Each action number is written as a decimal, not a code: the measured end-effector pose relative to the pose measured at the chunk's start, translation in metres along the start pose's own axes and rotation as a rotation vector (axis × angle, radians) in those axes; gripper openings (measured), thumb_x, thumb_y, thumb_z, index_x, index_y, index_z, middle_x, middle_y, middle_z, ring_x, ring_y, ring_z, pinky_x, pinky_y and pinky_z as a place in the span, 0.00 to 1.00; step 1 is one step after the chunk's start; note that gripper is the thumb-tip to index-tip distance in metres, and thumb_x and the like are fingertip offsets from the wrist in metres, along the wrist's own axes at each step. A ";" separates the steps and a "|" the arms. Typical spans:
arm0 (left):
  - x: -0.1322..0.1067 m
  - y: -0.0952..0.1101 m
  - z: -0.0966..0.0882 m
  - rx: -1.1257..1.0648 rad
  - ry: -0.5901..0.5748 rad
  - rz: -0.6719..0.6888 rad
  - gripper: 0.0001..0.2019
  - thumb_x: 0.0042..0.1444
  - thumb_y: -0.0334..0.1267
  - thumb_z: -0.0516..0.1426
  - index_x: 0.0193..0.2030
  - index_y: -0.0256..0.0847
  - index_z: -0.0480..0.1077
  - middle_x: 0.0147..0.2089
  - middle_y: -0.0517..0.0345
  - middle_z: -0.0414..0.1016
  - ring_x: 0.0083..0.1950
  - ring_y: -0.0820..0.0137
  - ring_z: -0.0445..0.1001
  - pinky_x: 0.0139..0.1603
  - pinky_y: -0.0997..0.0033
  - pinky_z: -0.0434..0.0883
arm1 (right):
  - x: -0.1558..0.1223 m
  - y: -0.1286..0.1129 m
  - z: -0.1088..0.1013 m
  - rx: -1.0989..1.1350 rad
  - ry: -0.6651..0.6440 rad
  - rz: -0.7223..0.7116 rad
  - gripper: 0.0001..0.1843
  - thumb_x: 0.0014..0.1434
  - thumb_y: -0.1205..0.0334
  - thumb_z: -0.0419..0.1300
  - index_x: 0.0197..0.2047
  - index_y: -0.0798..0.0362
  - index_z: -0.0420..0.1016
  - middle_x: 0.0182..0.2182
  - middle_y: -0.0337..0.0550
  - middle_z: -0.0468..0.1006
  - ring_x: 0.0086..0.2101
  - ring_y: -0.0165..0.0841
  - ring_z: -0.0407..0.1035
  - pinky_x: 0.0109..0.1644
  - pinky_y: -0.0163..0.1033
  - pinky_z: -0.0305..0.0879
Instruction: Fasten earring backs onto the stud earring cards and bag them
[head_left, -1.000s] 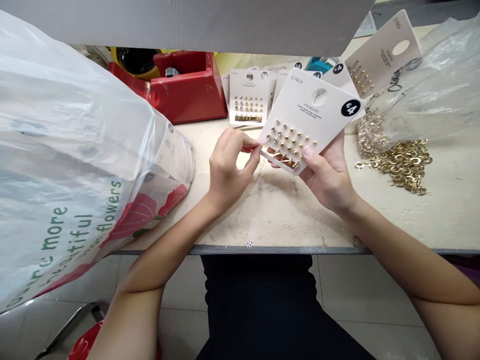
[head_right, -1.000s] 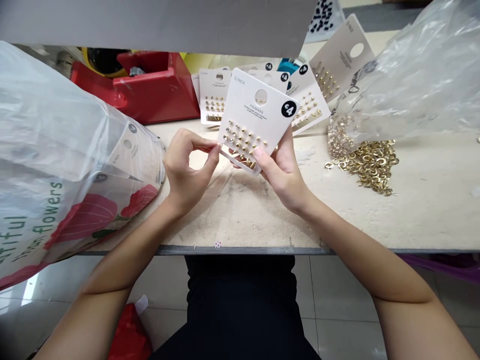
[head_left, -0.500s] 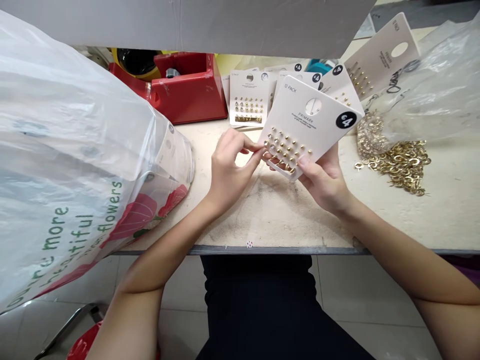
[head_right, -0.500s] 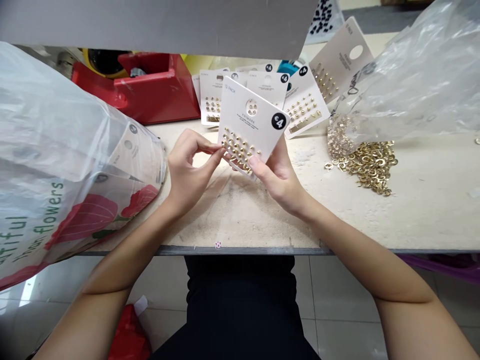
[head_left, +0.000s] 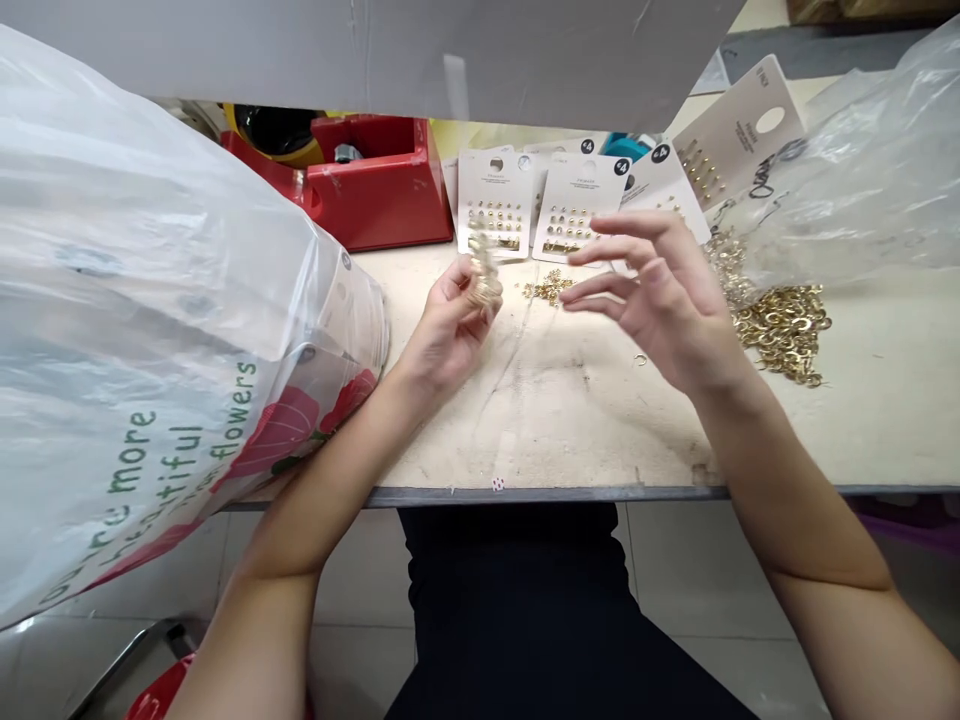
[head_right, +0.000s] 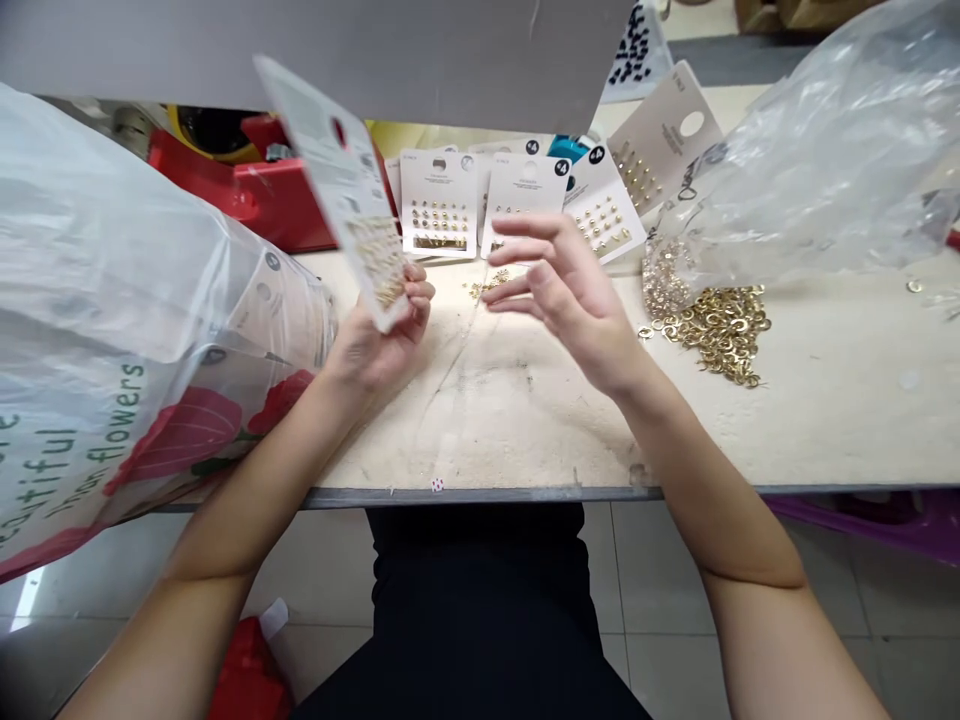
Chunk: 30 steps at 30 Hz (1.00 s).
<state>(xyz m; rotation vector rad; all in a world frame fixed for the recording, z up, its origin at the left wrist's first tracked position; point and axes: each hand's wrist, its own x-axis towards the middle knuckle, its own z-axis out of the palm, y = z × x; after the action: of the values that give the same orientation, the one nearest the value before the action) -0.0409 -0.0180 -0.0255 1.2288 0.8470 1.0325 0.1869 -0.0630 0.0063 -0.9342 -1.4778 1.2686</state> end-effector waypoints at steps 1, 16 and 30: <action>0.001 0.001 -0.004 0.031 0.009 0.001 0.18 0.59 0.54 0.59 0.35 0.42 0.62 0.40 0.53 0.68 0.42 0.73 0.72 0.41 0.73 0.76 | 0.001 -0.002 -0.003 -0.086 0.085 -0.033 0.22 0.64 0.39 0.59 0.55 0.42 0.69 0.52 0.43 0.72 0.46 0.38 0.75 0.54 0.49 0.77; 0.003 0.011 -0.010 0.116 -0.004 0.062 0.19 0.64 0.59 0.52 0.47 0.46 0.69 0.39 0.52 0.63 0.43 0.71 0.72 0.42 0.69 0.76 | 0.041 0.030 0.002 -1.032 -0.119 -0.237 0.08 0.64 0.73 0.54 0.37 0.53 0.71 0.38 0.49 0.74 0.41 0.43 0.67 0.44 0.50 0.67; -0.004 0.043 0.012 -0.996 0.113 -0.329 0.12 0.63 0.17 0.47 0.39 0.37 0.66 0.33 0.62 0.64 0.29 0.88 0.69 0.34 0.95 0.68 | 0.066 0.047 0.013 -1.296 -0.151 -0.231 0.11 0.68 0.72 0.50 0.38 0.54 0.72 0.39 0.50 0.72 0.40 0.41 0.63 0.34 0.41 0.57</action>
<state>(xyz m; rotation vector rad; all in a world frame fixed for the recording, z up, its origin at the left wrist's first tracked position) -0.0379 -0.0242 0.0188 0.1829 0.4697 1.0459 0.1557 0.0047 -0.0288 -1.3840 -2.4668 0.0617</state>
